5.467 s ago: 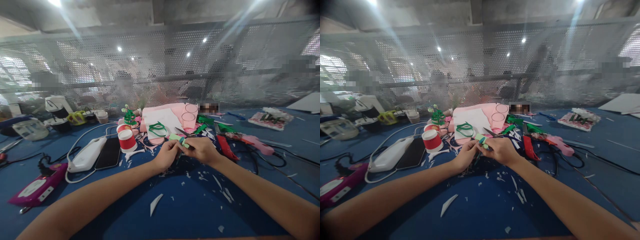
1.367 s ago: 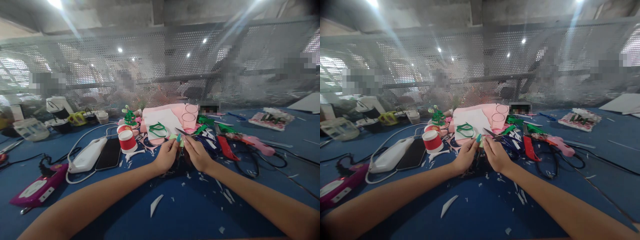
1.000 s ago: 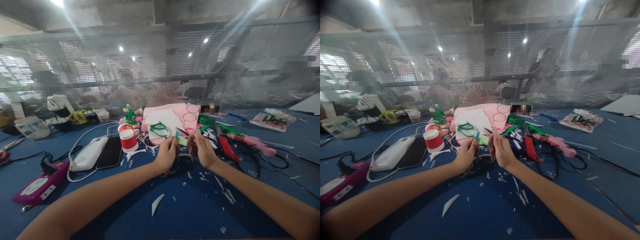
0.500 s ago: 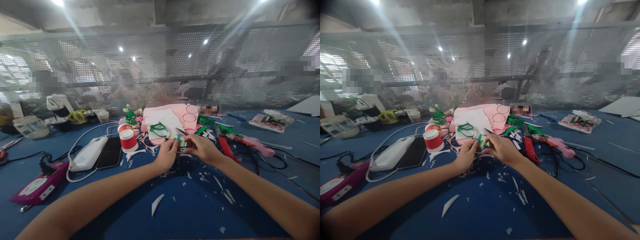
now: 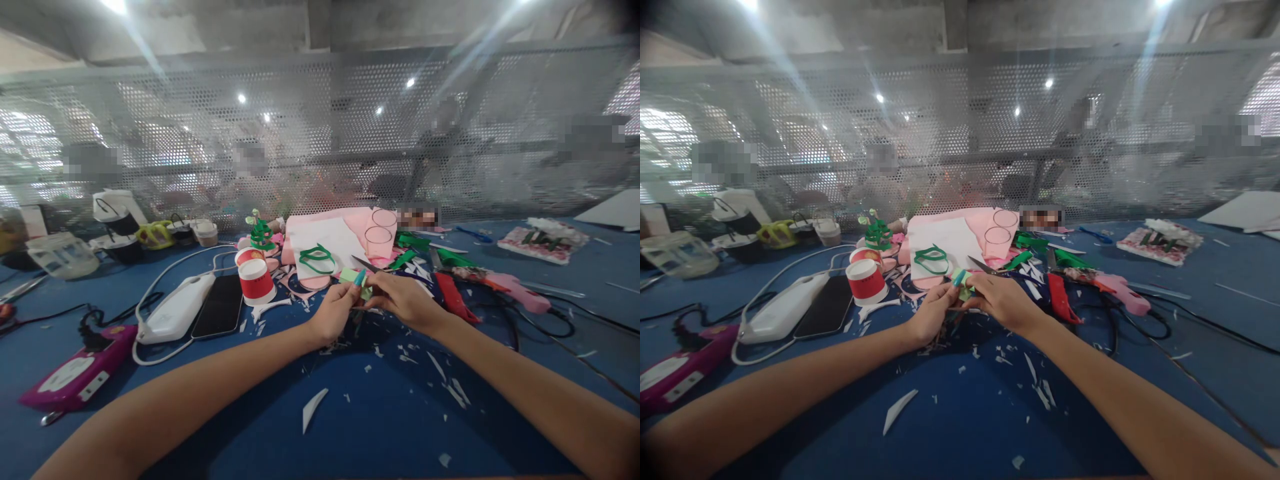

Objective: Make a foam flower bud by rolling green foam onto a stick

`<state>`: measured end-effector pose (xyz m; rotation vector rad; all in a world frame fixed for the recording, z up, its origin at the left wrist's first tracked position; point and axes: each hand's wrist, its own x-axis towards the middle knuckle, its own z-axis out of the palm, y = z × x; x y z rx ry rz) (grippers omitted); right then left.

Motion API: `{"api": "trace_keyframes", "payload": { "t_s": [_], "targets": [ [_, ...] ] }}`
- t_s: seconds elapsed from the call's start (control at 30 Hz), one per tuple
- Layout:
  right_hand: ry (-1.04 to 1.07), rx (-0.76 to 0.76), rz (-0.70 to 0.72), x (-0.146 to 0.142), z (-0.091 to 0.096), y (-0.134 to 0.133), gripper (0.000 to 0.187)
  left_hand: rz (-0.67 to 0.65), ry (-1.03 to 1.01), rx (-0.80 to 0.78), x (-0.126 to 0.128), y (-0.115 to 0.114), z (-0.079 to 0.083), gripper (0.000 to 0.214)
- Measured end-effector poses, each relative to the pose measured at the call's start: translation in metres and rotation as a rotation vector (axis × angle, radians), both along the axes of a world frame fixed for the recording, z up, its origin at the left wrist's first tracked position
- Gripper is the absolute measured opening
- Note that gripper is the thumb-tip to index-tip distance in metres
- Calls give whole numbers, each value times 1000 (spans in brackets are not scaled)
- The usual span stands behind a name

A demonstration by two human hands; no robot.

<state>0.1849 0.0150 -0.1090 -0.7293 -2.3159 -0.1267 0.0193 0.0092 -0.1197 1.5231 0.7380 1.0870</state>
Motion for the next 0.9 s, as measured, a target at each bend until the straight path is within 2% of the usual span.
{"api": "trace_keyframes", "payload": {
  "t_s": [0.2, 0.37, 0.53, 0.8, 0.9],
  "targets": [
    [31, 3, 9, -1, -3, 0, 28, -54, -20, -9, 0, 0, -1, 46],
    [22, 51, -19, 0, -4, 0, 27, -11, -52, -38, 2, 1, 0, 46],
    [13, 108, -34, -1, -3, -1, 28, -73, -19, 3, 1, -1, 3, 48],
    [69, 65, -57, 1, -5, 1, 36, -29, 23, 16, 1, 1, 0, 47],
    [78, 44, -65, 2, -7, 1, 37, -64, -12, -19, 2, -1, 1, 46]
  ]
}}
